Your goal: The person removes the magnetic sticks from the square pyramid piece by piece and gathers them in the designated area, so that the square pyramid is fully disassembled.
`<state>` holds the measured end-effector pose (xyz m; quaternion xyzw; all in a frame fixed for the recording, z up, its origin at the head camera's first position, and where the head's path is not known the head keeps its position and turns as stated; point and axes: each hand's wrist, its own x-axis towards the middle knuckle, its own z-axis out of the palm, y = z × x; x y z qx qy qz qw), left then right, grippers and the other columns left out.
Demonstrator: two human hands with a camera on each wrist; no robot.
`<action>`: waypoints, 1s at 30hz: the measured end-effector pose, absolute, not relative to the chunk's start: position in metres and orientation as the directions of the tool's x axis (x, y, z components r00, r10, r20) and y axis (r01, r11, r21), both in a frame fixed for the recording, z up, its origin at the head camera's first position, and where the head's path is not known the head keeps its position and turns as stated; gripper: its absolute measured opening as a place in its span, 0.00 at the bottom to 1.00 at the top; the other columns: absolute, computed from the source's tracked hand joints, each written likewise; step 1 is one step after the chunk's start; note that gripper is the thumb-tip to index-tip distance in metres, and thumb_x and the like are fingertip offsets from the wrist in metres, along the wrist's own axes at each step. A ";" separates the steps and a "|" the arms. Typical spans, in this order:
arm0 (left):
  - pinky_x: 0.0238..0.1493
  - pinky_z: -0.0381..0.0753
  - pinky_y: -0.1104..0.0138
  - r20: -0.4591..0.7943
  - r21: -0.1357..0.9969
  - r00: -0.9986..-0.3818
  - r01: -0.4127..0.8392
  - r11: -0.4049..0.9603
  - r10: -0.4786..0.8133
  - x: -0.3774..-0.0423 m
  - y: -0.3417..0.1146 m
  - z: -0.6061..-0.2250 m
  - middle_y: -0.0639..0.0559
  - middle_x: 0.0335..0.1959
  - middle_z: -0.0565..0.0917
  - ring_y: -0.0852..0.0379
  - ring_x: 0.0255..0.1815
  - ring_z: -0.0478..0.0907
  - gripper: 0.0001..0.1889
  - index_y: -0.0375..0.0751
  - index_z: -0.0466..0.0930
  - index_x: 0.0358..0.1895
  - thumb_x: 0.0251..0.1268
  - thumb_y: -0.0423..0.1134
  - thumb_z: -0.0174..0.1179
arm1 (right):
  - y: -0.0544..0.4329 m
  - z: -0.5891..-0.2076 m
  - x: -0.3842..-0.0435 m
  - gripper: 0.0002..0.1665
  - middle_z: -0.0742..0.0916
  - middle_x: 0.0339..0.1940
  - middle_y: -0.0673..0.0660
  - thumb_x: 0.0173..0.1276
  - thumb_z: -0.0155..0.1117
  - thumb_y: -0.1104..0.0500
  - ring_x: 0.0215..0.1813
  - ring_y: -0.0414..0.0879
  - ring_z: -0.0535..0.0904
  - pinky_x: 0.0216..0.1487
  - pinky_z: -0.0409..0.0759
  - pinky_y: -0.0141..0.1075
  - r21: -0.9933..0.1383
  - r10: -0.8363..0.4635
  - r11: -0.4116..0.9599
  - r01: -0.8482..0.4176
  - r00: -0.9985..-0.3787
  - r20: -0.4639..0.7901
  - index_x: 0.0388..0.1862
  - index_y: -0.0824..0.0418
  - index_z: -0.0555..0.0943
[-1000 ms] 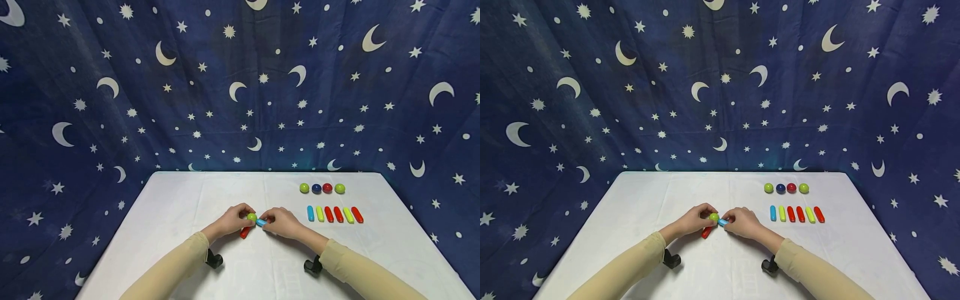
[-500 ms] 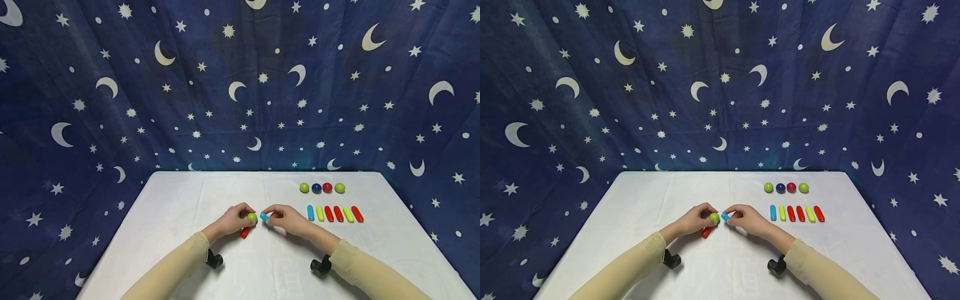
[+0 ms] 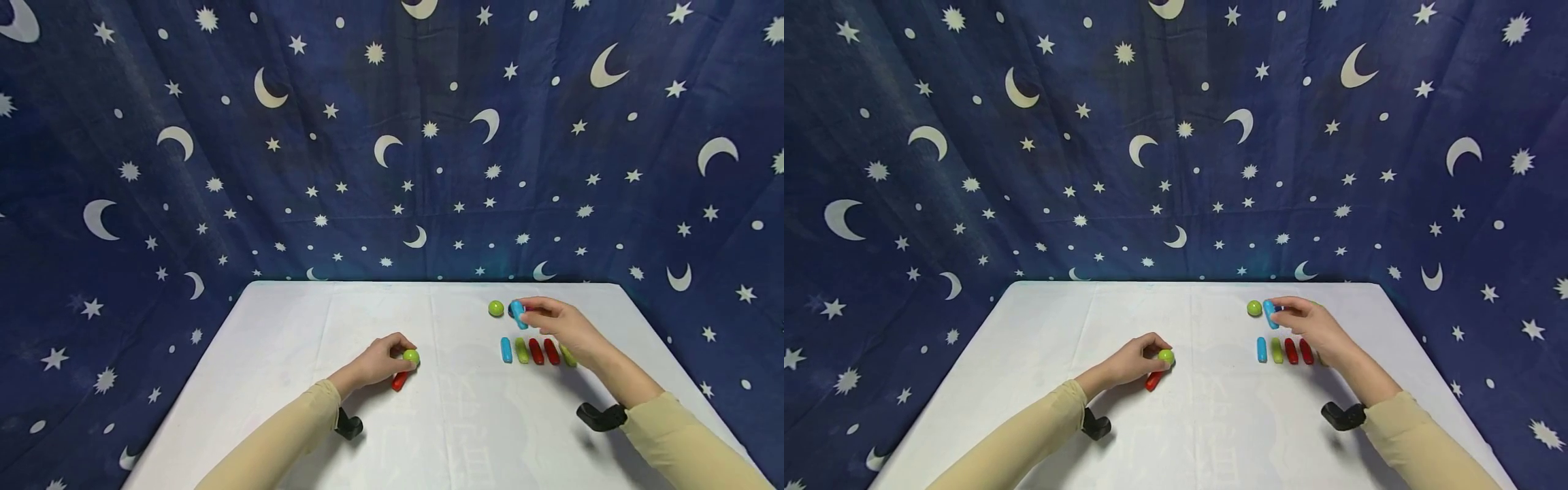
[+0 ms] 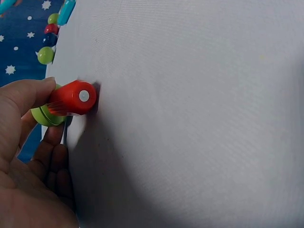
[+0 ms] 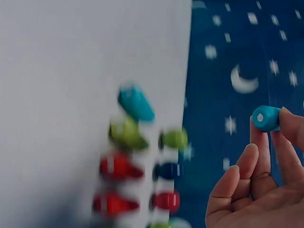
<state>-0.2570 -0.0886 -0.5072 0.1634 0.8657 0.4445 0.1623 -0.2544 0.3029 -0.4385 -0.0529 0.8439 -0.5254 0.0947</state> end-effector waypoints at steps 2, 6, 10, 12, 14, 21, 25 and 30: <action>0.55 0.71 0.58 -0.141 0.822 -0.894 0.134 0.553 0.426 -0.257 -0.089 -0.508 0.60 0.44 0.82 0.57 0.49 0.74 0.13 0.54 0.82 0.51 0.66 0.44 0.70 | 0.322 -0.437 -0.256 0.40 0.77 0.67 0.66 0.75 0.64 0.41 0.61 0.57 0.74 0.63 0.70 0.56 -0.897 -0.142 0.440 0.042 -0.983 -0.116 0.75 0.63 0.69; 0.55 0.72 0.58 -0.141 0.826 -0.892 0.133 0.548 0.429 -0.258 -0.089 -0.509 0.59 0.44 0.82 0.57 0.48 0.74 0.13 0.54 0.82 0.51 0.66 0.44 0.69 | 0.362 -0.442 -0.261 0.44 0.69 0.72 0.67 0.75 0.63 0.39 0.61 0.57 0.71 0.63 0.69 0.57 -0.897 -0.075 0.429 0.108 -0.985 -0.155 0.77 0.65 0.65; 0.55 0.73 0.58 -0.140 0.828 -0.892 0.133 0.545 0.430 -0.258 -0.089 -0.509 0.59 0.45 0.82 0.57 0.48 0.75 0.13 0.53 0.82 0.52 0.66 0.43 0.69 | 0.397 -0.454 -0.264 0.48 0.63 0.74 0.72 0.75 0.62 0.38 0.66 0.67 0.67 0.64 0.67 0.62 -0.881 -0.016 0.441 0.171 -0.980 -0.199 0.78 0.68 0.61; 0.54 0.73 0.58 -0.139 0.827 -0.891 0.135 0.546 0.431 -0.258 -0.090 -0.509 0.59 0.45 0.82 0.57 0.48 0.75 0.13 0.53 0.82 0.52 0.66 0.43 0.69 | 0.410 -0.461 -0.265 0.51 0.61 0.76 0.75 0.74 0.62 0.37 0.68 0.72 0.63 0.66 0.65 0.64 -0.859 0.016 0.464 0.215 -0.972 -0.234 0.79 0.70 0.58; 0.54 0.73 0.58 -0.137 0.827 -0.890 0.139 0.546 0.434 -0.258 -0.090 -0.509 0.58 0.45 0.82 0.57 0.48 0.75 0.13 0.52 0.82 0.52 0.66 0.43 0.69 | 0.420 -0.468 -0.264 0.53 0.59 0.77 0.77 0.73 0.63 0.36 0.70 0.74 0.61 0.65 0.65 0.65 -0.835 0.048 0.483 0.264 -0.960 -0.276 0.79 0.71 0.57; 0.54 0.74 0.59 -0.131 0.826 -0.887 0.149 0.543 0.443 -0.257 -0.088 -0.510 0.59 0.45 0.82 0.58 0.48 0.76 0.13 0.52 0.81 0.53 0.67 0.42 0.69 | 0.442 -0.491 -0.260 0.47 0.81 0.48 0.63 0.71 0.66 0.39 0.47 0.55 0.73 0.42 0.75 0.42 -0.733 0.088 0.604 0.313 -0.940 -0.329 0.72 0.74 0.67; 0.55 0.74 0.59 -0.130 0.829 -0.886 0.149 0.538 0.446 -0.258 -0.089 -0.510 0.58 0.45 0.82 0.58 0.48 0.76 0.13 0.51 0.82 0.52 0.67 0.42 0.69 | 0.446 -0.496 -0.254 0.44 0.82 0.44 0.57 0.70 0.68 0.42 0.45 0.52 0.74 0.39 0.73 0.38 -0.725 0.068 0.616 0.307 -0.938 -0.339 0.69 0.75 0.70; 0.55 0.73 0.59 -0.113 0.837 -0.882 0.164 0.522 0.457 -0.258 -0.089 -0.510 0.58 0.45 0.83 0.57 0.48 0.77 0.13 0.49 0.82 0.52 0.66 0.41 0.69 | 0.443 -0.497 -0.251 0.42 0.83 0.48 0.62 0.71 0.67 0.43 0.49 0.57 0.76 0.40 0.74 0.38 -0.718 0.057 0.632 0.293 -0.941 -0.334 0.67 0.77 0.71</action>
